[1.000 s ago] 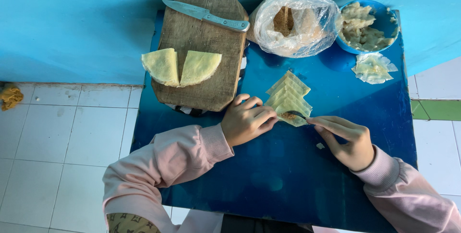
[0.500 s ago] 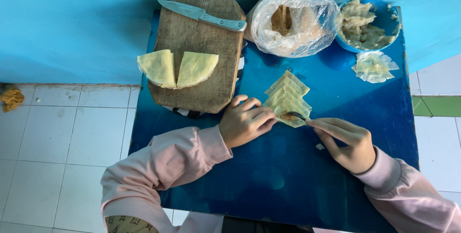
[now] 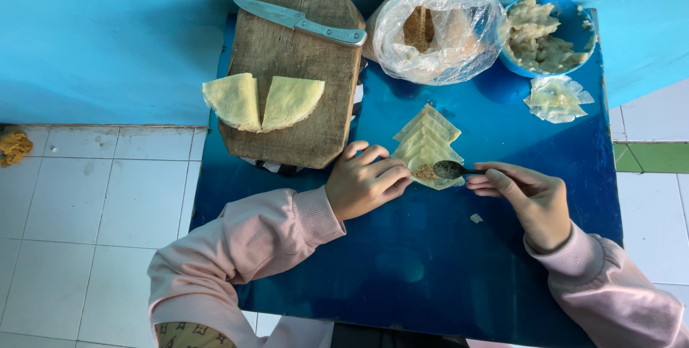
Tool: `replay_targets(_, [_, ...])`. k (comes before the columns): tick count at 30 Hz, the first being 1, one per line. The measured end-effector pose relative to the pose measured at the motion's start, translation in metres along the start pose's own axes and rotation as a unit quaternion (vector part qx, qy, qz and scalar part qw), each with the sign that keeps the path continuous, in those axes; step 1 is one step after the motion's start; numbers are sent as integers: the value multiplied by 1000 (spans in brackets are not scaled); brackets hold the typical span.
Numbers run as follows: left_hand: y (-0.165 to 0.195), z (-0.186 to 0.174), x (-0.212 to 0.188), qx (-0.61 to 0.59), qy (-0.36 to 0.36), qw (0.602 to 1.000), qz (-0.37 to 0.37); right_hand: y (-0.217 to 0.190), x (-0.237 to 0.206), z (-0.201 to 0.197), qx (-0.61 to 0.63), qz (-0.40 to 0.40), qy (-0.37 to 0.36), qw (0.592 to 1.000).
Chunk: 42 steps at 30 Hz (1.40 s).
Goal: The person folds thin pastry wrappers into layered triangles on a blue table, spoons a brown filling from a plastic-lined container onto a wrapper, and folds and pinches the wrapper closed to form filled pastries. Folded pieces are set aside while more wrappers are folded and filled.
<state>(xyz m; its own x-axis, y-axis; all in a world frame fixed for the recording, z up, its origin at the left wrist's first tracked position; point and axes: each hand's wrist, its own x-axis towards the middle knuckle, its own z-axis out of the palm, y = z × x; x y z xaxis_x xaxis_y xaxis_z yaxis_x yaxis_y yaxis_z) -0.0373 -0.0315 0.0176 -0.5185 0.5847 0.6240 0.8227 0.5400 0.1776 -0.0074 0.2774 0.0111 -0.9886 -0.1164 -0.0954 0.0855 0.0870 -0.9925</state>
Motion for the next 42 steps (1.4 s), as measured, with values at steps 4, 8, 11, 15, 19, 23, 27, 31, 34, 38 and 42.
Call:
replay_targets(4, [0, 2, -1, 1, -3, 1000, -1, 4, 0, 3, -2, 18, -26, 999])
replay_targets(8, [0, 2, -2, -2, -1, 1000, -1, 3, 0, 3, -6, 12, -28, 1000])
replay_targets(11, [0, 2, -1, 0, -1, 1000, -1, 3, 2, 2, -13, 14, -27, 999])
replay_targets(15, [1, 1, 0, 2, 3, 1000, 2, 3, 4, -1, 14, 32, 3, 999])
replay_targets(19, [2, 0, 0, 23, -1, 1000, 4, 3, 6, 0, 23, 43, 5, 999])
replay_targets(23, [2, 0, -3, 40, -4, 999, 4, 3, 8, 3, 18, 52, -13, 998])
replay_targets(27, [2, 0, -8, 38, -13, 999, 10, 2, 6, 7, 9, 21, -38, 999])
replay_targets(31, [2, 2, -11, 61, -9, 998, 20, -6, 5, 13, -3, -11, -51, 999])
replay_targets(34, [0, 4, -13, 69, -8, 997, 27, -22, 6, 16, 19, -33, -3, 999])
replay_targets(38, [2, 8, -12, 58, -7, 998, 32, -52, 25, 13, 22, -86, 55, 995])
replay_targets(42, [3, 10, -10, 58, -5, 997, 40, -76, 87, 21, 3, -158, 44, 986])
